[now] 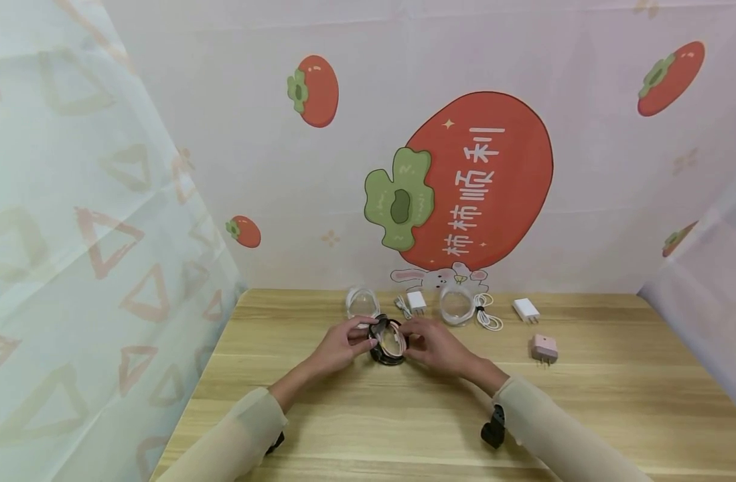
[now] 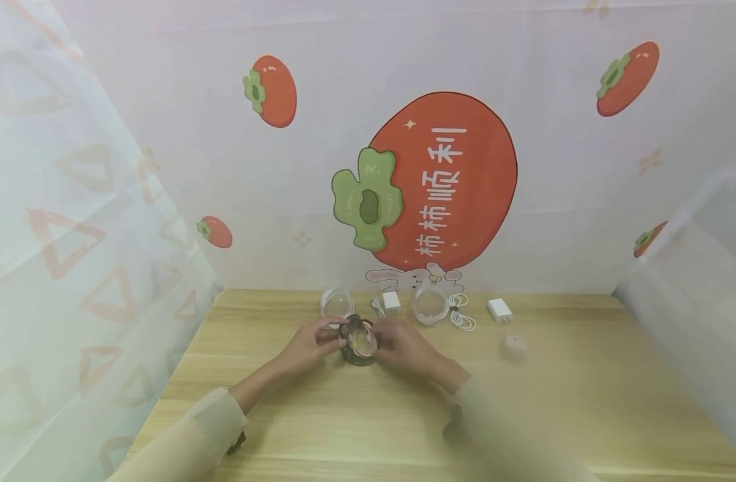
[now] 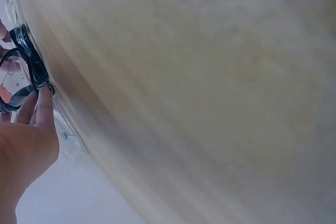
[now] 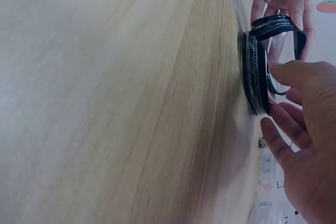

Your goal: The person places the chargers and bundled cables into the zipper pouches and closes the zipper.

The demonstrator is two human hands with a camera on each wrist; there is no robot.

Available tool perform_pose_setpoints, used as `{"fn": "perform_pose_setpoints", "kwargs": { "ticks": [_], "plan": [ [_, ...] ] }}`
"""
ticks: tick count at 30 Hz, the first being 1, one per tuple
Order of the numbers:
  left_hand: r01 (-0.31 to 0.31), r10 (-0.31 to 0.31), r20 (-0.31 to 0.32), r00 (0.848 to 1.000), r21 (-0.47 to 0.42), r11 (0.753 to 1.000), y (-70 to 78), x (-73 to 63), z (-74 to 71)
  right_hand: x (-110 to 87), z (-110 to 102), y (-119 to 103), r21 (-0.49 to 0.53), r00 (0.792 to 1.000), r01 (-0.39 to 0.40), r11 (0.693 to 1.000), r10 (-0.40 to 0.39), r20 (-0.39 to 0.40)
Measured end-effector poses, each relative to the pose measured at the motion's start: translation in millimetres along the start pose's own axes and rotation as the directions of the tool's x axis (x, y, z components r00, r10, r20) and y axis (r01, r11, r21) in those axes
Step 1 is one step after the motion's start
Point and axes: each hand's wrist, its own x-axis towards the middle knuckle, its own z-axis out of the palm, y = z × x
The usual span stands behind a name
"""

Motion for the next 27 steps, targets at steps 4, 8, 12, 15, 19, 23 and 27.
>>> {"fn": "perform_pose_setpoints", "kwargs": {
  "ticks": [4,8,12,15,19,23,27],
  "plan": [
    [0.001,-0.001,0.007,1.000,0.029,1.000,0.7,0.1,-0.8,-1.8,-4,-2,0.023,1.000,0.007,1.000,-0.007,0.015],
    [-0.003,0.002,0.016,1.000,0.042,0.999,1.2,0.2,-0.7,-5.3,-11,-6,0.033,0.998,-0.046,0.998,0.045,0.035],
    [-0.007,0.006,0.021,1.000,0.044,0.999,0.9,-0.3,0.4,-11.4,-18,-6,0.009,0.994,-0.108,0.994,0.108,0.032],
    [-0.005,0.005,0.018,1.000,0.037,0.999,-0.9,-0.6,1.1,-14.9,-23,-6,-0.004,0.991,-0.133,0.991,0.133,0.026],
    [-0.002,0.001,0.019,1.000,0.021,1.000,-4.5,-0.4,1.7,-18.5,-32,-6,0.020,0.988,-0.150,0.988,0.150,0.022],
    [0.011,-0.012,0.025,1.000,0.023,1.000,-5.1,0.8,0.8,-23.1,-40,-4,0.023,0.987,-0.159,0.987,0.159,0.008],
    [0.017,-0.018,0.036,0.999,0.032,0.999,-4.0,1.9,-0.9,-29.8,-49,-1,-0.017,0.989,-0.148,0.989,0.148,-0.020]
  ]
}}
